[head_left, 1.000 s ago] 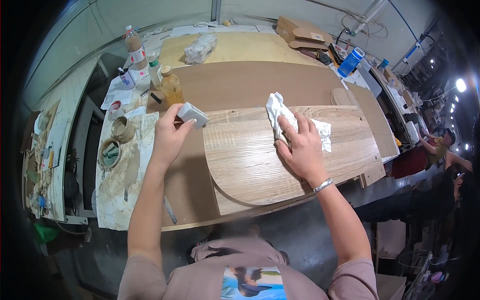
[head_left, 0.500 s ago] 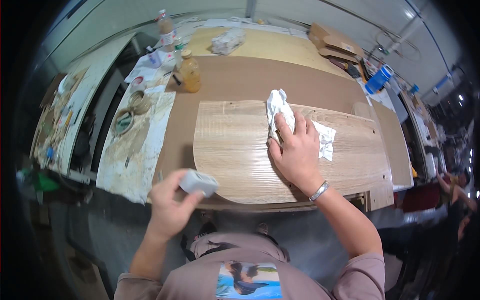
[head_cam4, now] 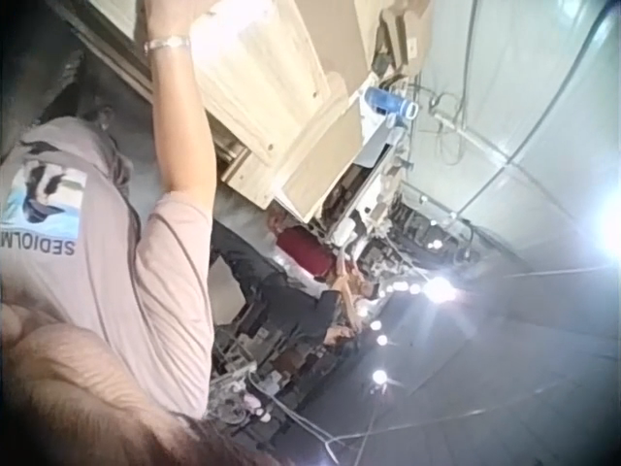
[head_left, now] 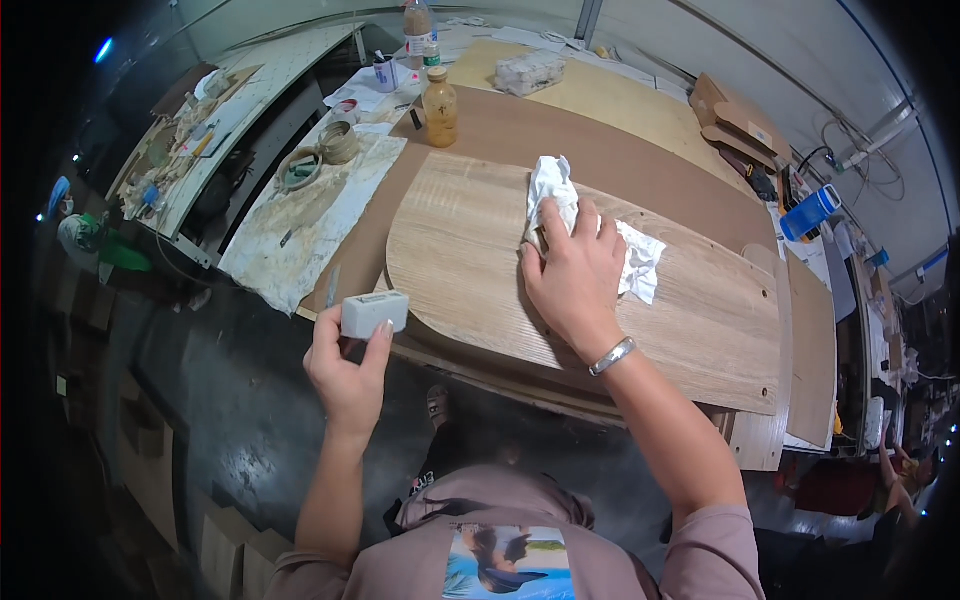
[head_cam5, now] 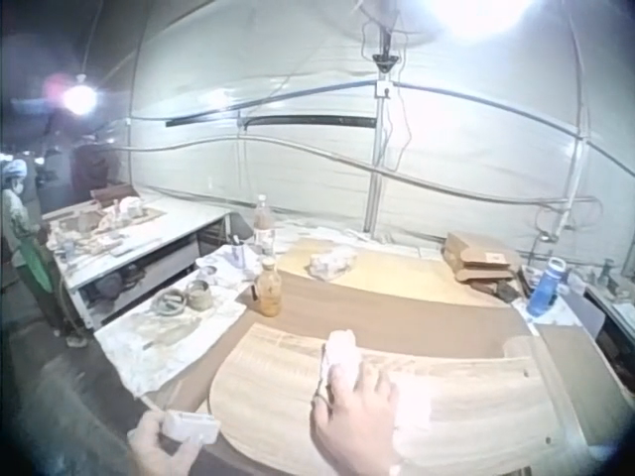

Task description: The person sands the edges and surface of a wooden board with a sanding block and wipes it with a cloth.

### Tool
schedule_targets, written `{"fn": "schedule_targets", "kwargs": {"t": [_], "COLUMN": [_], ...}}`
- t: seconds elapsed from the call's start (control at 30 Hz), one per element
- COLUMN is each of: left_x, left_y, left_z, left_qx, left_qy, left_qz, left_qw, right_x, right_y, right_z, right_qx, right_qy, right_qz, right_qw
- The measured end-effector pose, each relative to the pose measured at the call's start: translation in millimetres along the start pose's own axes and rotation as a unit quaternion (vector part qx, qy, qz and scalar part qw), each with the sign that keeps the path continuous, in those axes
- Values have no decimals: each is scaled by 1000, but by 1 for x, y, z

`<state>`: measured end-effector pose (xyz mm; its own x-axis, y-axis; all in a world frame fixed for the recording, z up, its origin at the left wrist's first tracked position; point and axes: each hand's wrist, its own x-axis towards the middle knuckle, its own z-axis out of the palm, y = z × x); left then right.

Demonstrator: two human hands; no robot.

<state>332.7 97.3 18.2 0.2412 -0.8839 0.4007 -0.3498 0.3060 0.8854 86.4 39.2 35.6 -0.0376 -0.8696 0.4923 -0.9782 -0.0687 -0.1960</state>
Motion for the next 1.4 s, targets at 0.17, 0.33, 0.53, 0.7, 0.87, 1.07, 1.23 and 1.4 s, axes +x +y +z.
{"fn": "schedule_targets", "kwargs": {"t": [0.17,0.33,0.53,0.7,0.87,1.07,1.23,1.4], "left_x": [-69,-39,-17,51,61,-28,63,84], "left_y": [35,59,110,96,66,80,-13,-8], "left_z": [38,30,44,94,175,115,-9,-37], "left_qx": [13,4,-78,62,247,162,207,221], "left_qy": [-184,-190,-370,-356,-384,-413,-228,-59], "left_qz": [153,200,244,311,330,448,267,191], "left_qw": [971,961,893,879,826,776,913,955], "right_x": [-3,-20,-69,-94,-99,-117,-117,-115], "right_y": [9,13,20,78,94,114,110,107], "right_z": [1,-92,-144,-137,-98,-75,-79,-72], "right_qx": [44,326,349,485,596,570,585,587], "right_qy": [10,-93,-177,-13,109,241,224,231], "right_qz": [-46,-173,-162,71,228,303,297,303], "right_qw": [998,925,906,872,762,725,721,715]}}
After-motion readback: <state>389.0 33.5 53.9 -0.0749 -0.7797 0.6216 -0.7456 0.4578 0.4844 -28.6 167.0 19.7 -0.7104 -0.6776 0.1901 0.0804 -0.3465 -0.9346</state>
